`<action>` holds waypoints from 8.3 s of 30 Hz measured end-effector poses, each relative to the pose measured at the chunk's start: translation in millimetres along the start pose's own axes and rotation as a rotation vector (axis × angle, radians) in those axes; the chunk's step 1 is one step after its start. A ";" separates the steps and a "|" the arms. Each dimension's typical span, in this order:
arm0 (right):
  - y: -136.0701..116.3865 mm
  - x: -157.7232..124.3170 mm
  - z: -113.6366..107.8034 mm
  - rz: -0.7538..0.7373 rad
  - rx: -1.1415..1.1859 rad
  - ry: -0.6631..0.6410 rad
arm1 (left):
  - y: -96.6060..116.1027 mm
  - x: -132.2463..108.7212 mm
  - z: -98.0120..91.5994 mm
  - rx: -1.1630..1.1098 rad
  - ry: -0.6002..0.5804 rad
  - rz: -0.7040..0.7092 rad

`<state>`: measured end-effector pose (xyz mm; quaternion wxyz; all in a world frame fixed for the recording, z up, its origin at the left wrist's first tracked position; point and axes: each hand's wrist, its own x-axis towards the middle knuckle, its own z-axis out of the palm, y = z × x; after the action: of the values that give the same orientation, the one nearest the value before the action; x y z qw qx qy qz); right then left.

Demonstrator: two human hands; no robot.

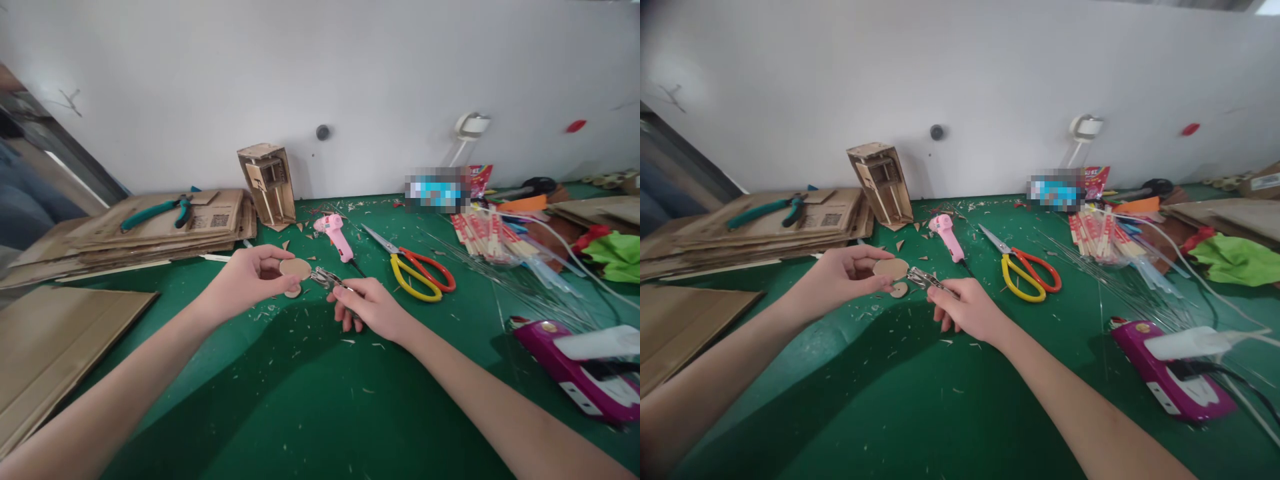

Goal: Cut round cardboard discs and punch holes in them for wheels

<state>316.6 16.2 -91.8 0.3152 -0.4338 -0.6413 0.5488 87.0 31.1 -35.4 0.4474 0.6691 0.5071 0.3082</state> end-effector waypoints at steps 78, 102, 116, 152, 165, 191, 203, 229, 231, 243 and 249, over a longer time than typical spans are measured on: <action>-5.7 -11.3 9.5 -0.183 -0.289 0.033 | -1.8 -9.6 6.5 0.016 -0.281 0.108; -11.3 -15.9 10.7 -0.396 -0.602 0.099 | -8.0 -10.2 1.1 0.126 -0.343 0.174; -9.2 -13.5 4.2 -0.516 -0.825 0.348 | -5.6 -7.0 8.3 0.146 -0.167 0.175; -5.7 -8.1 -2.4 -0.584 -1.004 0.449 | -19.5 -10.2 26.7 -0.116 -0.228 0.122; -4.8 -9.5 -2.8 -0.623 -1.127 0.446 | -15.1 -9.7 22.5 -0.068 -0.234 0.118; -1.9 -2.6 -6.6 -0.312 -0.460 0.504 | -4.1 -7.0 8.8 0.587 -0.156 0.233; -6.3 -8.0 3.4 -0.311 -0.593 0.369 | 2.5 -16.4 28.0 0.400 -0.038 0.312; -4.4 -7.8 -1.6 -0.446 -0.937 0.333 | -13.3 -12.6 39.4 -0.010 -0.067 0.160; -5.0 -7.9 -0.1 -0.411 -0.910 0.329 | -13.4 -12.2 42.0 -0.040 -0.046 0.148; -8.5 -7.6 4.3 -0.283 -0.814 0.274 | -15.1 -0.1 39.7 -0.183 -0.010 0.046; -7.3 -5.1 -2.7 -0.216 -0.821 0.376 | -11.5 10.3 -46.2 -0.048 0.283 0.096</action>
<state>319.5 12.6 -83.8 0.2835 -0.5455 -0.7787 0.1251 45.4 55.1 -27.3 0.3722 0.6315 0.5249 0.4326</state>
